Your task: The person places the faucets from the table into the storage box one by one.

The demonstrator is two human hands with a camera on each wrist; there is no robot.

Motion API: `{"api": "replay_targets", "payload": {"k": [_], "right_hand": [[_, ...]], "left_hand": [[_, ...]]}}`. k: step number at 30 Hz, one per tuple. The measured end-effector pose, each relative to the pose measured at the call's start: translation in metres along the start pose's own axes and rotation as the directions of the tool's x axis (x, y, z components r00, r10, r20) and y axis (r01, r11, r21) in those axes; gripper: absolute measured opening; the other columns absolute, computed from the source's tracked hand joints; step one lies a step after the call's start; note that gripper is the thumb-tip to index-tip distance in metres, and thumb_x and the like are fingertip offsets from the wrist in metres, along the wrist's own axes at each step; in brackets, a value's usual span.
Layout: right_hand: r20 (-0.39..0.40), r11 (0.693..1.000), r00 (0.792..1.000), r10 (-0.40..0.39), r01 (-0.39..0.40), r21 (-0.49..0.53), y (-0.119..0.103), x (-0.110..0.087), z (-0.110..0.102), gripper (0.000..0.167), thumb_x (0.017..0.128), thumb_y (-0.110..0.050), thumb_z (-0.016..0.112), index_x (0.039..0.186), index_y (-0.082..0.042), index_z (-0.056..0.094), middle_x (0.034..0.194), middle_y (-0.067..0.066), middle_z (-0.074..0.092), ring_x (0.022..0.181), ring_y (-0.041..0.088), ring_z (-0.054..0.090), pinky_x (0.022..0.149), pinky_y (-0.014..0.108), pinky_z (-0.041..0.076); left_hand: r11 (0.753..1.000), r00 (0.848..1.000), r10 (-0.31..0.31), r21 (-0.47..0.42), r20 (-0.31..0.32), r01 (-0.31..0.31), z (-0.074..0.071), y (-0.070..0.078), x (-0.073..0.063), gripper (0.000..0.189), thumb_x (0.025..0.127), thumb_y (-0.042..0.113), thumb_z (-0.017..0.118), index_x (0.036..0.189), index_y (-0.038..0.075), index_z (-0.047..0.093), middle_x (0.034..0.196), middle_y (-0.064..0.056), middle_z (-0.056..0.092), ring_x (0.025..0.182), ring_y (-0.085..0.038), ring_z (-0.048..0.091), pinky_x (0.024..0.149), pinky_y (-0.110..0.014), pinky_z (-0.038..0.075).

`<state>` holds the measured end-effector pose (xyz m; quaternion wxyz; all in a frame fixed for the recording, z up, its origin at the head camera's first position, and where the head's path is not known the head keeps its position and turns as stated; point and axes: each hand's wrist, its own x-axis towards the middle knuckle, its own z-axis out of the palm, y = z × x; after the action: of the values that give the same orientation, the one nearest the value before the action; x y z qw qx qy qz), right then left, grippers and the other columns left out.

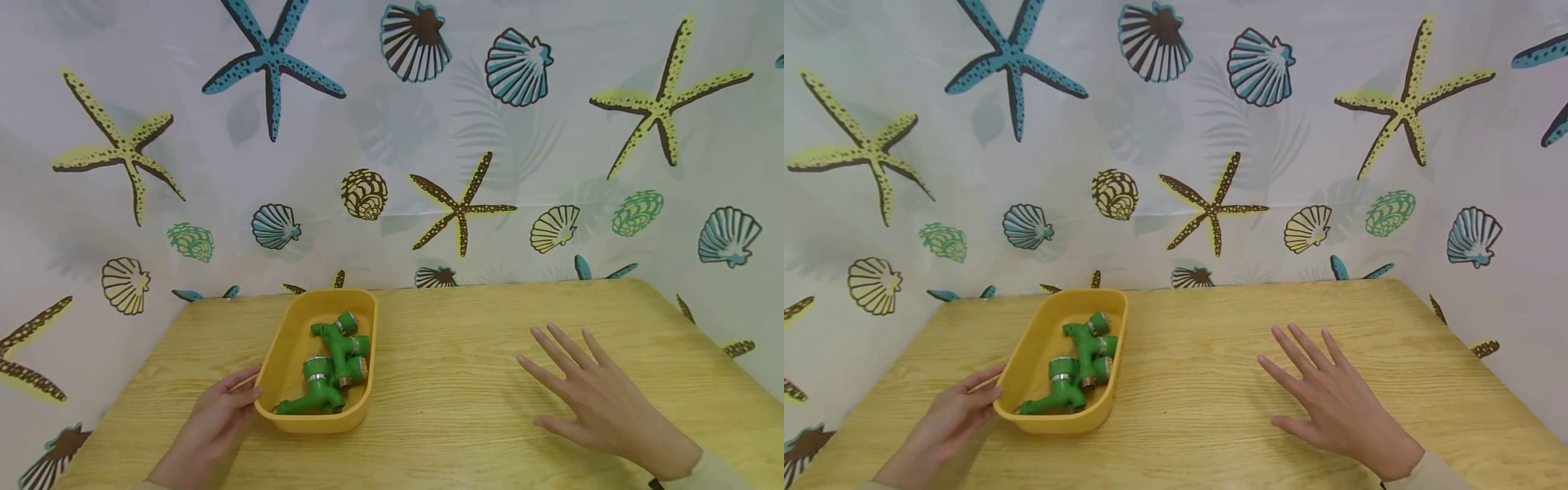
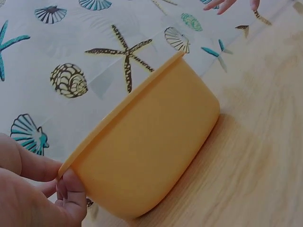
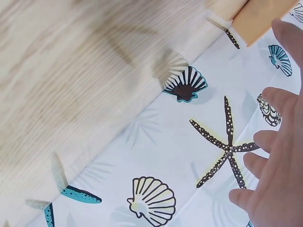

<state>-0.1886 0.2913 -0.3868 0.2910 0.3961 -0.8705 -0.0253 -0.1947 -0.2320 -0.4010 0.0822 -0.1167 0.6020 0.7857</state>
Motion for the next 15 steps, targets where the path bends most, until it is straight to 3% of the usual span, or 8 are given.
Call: {"api": "replay_targets", "payload": {"k": [6,10,15], "right_hand": [[0.002,1.000,1.000,0.013,-0.013,-0.001,-0.002,-0.001,-0.001,0.071,0.094,-0.067,0.038,0.137,-0.013,0.054,0.149,0.022,0.034,0.138,0.039,0.027,0.114,0.052,-0.003],[-0.002,1.000,1.000,0.019,-0.019,-0.001,-0.002,-0.002,-0.002,0.070,0.094,-0.067,0.037,0.136,-0.013,0.054,0.149,0.022,0.034,0.138,0.039,0.027,0.114,0.055,0.001],[-0.003,1.000,1.000,0.018,-0.018,-0.001,-0.003,-0.003,-0.001,0.070,0.094,-0.066,0.038,0.137,-0.013,0.053,0.149,0.022,0.034,0.137,0.039,0.028,0.114,0.055,0.002]], "left_hand": [[1.000,0.998,0.020,0.004,0.053,-0.021,-0.035,0.012,0.013,0.029,0.095,-0.009,0.052,0.112,0.013,0.060,0.103,0.000,0.061,0.093,-0.010,0.061,0.077,-0.024,0.052],[1.000,0.997,0.024,0.005,0.068,-0.024,-0.052,0.020,0.022,0.031,0.095,-0.008,0.052,0.097,0.020,0.064,0.100,0.001,0.062,0.090,-0.010,0.061,0.074,-0.024,0.052],[0.999,0.997,0.040,0.021,0.069,-0.042,-0.067,0.030,0.034,0.036,0.095,-0.008,0.052,0.090,0.024,0.067,0.097,0.003,0.063,0.085,-0.009,0.060,0.070,-0.023,0.051]]}}
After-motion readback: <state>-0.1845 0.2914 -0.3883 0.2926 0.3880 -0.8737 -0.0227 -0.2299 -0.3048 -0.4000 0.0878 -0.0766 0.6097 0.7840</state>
